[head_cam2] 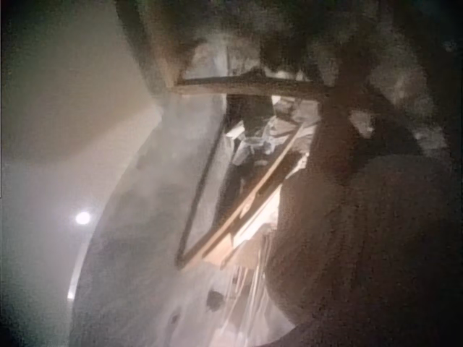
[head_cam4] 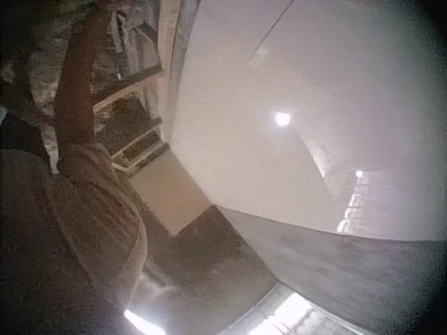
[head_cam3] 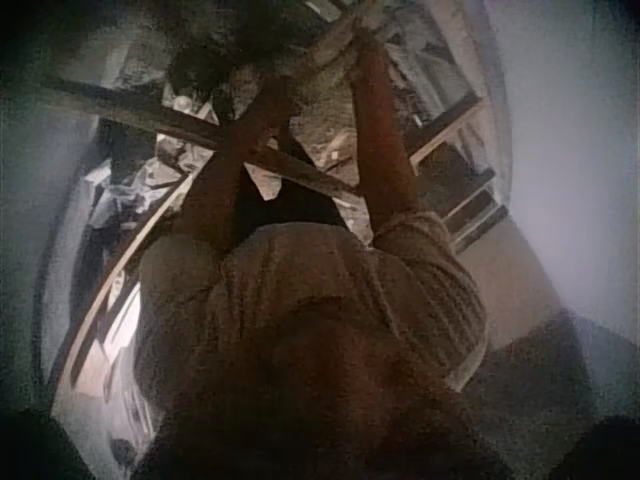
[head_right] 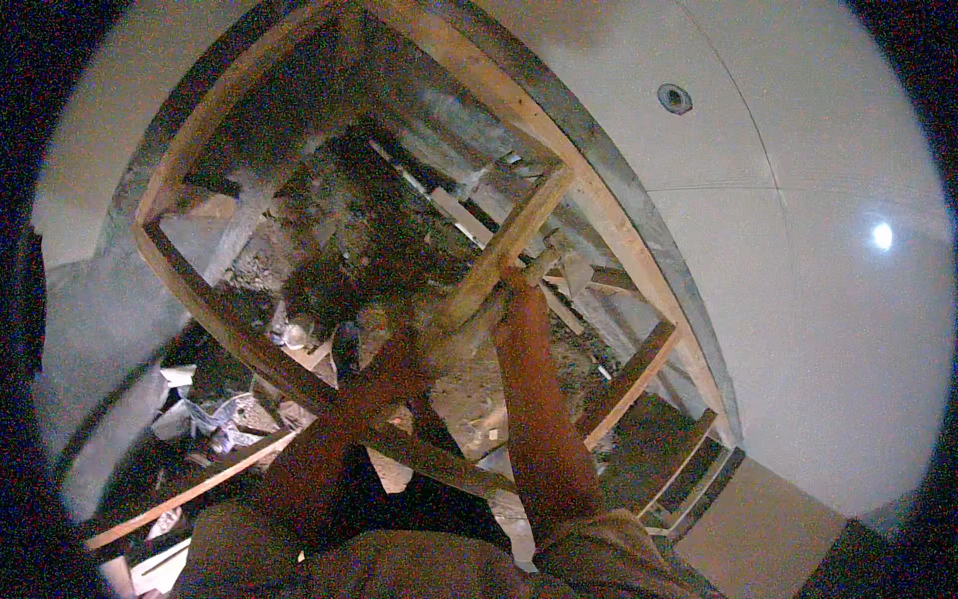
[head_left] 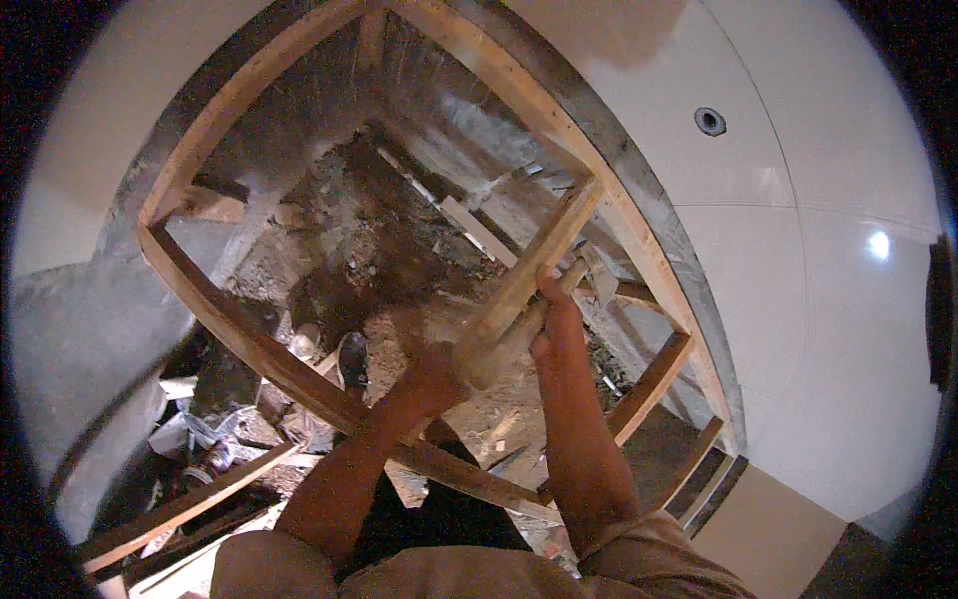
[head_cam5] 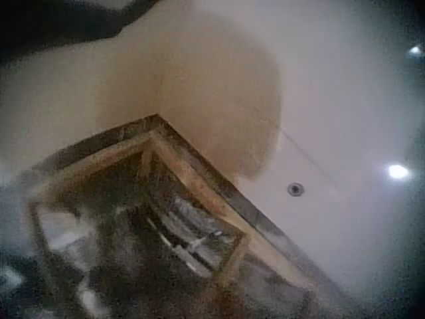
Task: The person assembles a wooden frame structure on a tiled floor using a hammer and nails. They position wooden planks, hammer nails into the joints to secure them, and adjust the frame's alignment throughout the process.
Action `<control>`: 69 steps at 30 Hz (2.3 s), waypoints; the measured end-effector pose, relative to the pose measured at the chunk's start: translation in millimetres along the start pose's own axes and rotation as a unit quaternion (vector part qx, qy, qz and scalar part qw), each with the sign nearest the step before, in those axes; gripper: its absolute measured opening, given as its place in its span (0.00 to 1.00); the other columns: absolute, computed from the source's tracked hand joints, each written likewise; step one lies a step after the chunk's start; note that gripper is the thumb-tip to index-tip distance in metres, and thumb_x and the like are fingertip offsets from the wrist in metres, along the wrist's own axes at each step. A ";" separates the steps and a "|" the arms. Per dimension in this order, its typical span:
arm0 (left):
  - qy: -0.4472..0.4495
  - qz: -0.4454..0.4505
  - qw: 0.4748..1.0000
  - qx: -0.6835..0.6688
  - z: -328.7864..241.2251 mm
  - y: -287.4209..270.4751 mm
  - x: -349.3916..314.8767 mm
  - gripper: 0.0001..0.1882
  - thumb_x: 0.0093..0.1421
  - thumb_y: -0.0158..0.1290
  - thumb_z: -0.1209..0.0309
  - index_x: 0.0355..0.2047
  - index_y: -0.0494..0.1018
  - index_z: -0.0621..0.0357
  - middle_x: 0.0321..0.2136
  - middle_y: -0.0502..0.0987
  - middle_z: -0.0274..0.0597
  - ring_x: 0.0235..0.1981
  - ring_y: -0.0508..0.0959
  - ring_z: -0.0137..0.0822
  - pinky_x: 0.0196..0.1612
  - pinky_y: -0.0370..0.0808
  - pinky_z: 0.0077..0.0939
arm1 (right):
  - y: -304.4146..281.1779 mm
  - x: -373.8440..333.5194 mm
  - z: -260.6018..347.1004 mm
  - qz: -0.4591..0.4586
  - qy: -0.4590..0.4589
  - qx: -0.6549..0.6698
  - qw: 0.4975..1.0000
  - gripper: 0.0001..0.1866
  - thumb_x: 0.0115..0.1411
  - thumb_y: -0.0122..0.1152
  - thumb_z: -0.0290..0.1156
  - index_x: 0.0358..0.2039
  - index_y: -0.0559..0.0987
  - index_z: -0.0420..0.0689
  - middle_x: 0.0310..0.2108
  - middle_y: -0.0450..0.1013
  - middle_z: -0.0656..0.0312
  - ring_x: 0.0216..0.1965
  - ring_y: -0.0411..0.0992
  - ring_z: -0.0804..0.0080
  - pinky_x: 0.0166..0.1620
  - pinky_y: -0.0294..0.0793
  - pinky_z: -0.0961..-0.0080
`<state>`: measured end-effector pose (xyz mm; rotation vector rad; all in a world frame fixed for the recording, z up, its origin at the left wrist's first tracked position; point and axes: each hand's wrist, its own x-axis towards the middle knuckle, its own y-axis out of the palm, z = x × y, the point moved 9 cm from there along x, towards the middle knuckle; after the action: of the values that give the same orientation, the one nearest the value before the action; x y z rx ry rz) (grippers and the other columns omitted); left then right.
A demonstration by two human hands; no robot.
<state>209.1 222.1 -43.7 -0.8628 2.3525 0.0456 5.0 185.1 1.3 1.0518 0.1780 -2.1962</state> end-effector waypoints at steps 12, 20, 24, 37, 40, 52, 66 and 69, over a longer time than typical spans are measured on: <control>-0.050 0.015 0.997 0.050 9.2 -26.9 4.6 0.25 0.48 0.61 0.71 0.48 0.74 0.66 0.40 0.82 0.63 0.43 0.84 0.59 0.49 0.81 0.49 | -65.8 -94.8 138.1 0.069 -0.163 -0.597 0.782 0.12 0.73 0.55 0.36 0.51 0.72 0.43 0.38 0.75 0.57 0.29 0.73 0.61 0.32 0.76 0.63; -0.066 -0.013 0.997 -0.034 9.3 -43.1 -0.5 0.25 0.50 0.63 0.70 0.50 0.75 0.63 0.44 0.82 0.59 0.45 0.84 0.56 0.51 0.81 0.49 | 194.4 -96.9 193.5 0.106 -0.252 -0.931 0.243 0.24 0.72 0.46 0.32 0.67 0.64 0.49 0.44 0.78 0.40 0.43 0.78 0.37 0.47 0.78 0.45; -0.038 -0.023 0.999 -0.026 0.9 -45.6 -5.4 0.24 0.50 0.63 0.69 0.48 0.76 0.64 0.43 0.82 0.59 0.44 0.84 0.55 0.49 0.81 0.49 | 237.4 -78.5 177.7 0.132 -0.289 -0.946 -0.066 0.29 0.71 0.53 0.32 0.71 0.63 0.54 0.37 0.80 0.43 0.38 0.80 0.45 0.44 0.80 0.50; -0.038 -0.039 0.995 -0.079 -3.6 -45.4 -19.1 0.17 0.53 0.62 0.69 0.42 0.78 0.67 0.40 0.83 0.58 0.41 0.85 0.55 0.45 0.83 0.49 | 252.3 -23.3 125.0 0.218 -0.185 -0.910 -0.300 0.24 0.73 0.49 0.34 0.69 0.66 0.55 0.36 0.81 0.46 0.35 0.81 0.50 0.40 0.83 0.53; -0.038 -0.022 0.996 -0.078 -0.7 -39.9 -13.9 0.18 0.53 0.63 0.70 0.43 0.78 0.67 0.40 0.83 0.59 0.42 0.85 0.54 0.46 0.83 0.48 | 270.6 -48.5 96.9 0.202 -0.218 -0.939 -0.175 0.24 0.73 0.50 0.36 0.69 0.66 0.57 0.38 0.81 0.46 0.36 0.82 0.50 0.42 0.83 0.52; -0.021 -0.071 0.995 -0.073 -0.9 -49.5 -9.8 0.18 0.50 0.64 0.71 0.40 0.79 0.68 0.36 0.84 0.58 0.39 0.86 0.53 0.45 0.83 0.47 | 290.2 -34.5 92.5 0.206 -0.278 -0.903 -0.254 0.29 0.68 0.56 0.29 0.68 0.67 0.59 0.41 0.81 0.47 0.37 0.82 0.49 0.40 0.84 0.53; -0.017 -0.056 0.995 -0.077 -7.1 -54.2 -14.9 0.18 0.52 0.63 0.69 0.41 0.79 0.67 0.38 0.83 0.57 0.40 0.86 0.52 0.45 0.84 0.45 | 260.5 -31.3 111.4 0.226 -0.237 -0.923 -0.201 0.26 0.72 0.51 0.34 0.70 0.65 0.60 0.44 0.81 0.46 0.41 0.81 0.45 0.46 0.83 0.53; -0.016 -0.059 0.996 -0.061 -9.2 -53.7 -20.3 0.18 0.53 0.63 0.68 0.42 0.79 0.67 0.38 0.83 0.56 0.40 0.86 0.51 0.46 0.83 0.46 | 288.0 -58.8 89.2 0.262 -0.326 -0.906 -0.060 0.26 0.73 0.51 0.35 0.70 0.65 0.59 0.45 0.80 0.46 0.41 0.81 0.45 0.46 0.82 0.53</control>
<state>247.9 189.3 -15.4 -1.0512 2.2830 0.1541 156.7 -36.6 150.0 -1.3792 1.2659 0.1646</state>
